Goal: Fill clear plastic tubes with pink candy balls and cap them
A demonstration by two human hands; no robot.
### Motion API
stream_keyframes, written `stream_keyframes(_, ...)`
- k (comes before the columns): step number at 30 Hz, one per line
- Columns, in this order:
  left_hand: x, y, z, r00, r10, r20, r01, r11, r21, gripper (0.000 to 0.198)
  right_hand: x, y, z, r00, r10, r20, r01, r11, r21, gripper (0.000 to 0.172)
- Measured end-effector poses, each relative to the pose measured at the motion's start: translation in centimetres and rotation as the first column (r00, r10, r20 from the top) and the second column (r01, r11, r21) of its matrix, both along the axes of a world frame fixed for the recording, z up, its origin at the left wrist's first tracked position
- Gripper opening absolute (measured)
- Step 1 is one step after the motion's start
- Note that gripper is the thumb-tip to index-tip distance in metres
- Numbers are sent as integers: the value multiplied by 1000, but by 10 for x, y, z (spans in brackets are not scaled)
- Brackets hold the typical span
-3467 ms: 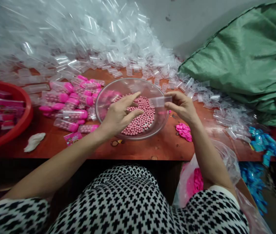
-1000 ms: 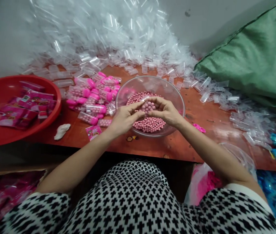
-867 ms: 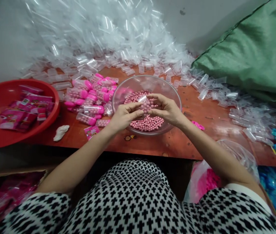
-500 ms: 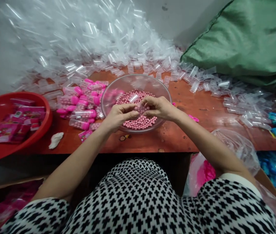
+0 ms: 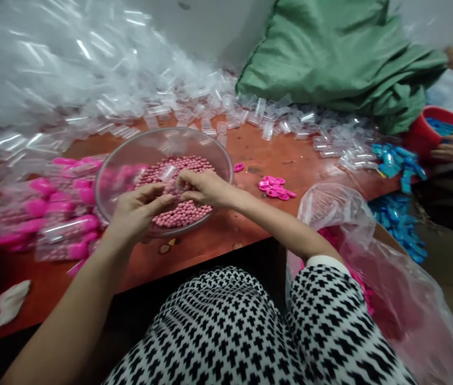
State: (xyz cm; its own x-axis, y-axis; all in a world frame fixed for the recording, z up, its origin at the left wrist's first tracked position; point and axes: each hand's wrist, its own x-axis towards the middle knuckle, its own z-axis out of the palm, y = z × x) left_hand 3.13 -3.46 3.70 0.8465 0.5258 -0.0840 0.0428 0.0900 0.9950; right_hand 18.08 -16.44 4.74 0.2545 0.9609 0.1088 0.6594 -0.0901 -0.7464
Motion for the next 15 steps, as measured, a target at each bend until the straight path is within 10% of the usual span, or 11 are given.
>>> stream_keyframes(9,2,-4,13,987,160,-8,-159,969,-190,41,28,-52,-4,875,-271,402,184,953,241,27)
stream_keyframes(15,0,-4,14,994,85,73,-65,968,-241,37,102,-129,-15,690,-225,688,590,726,-354,33)
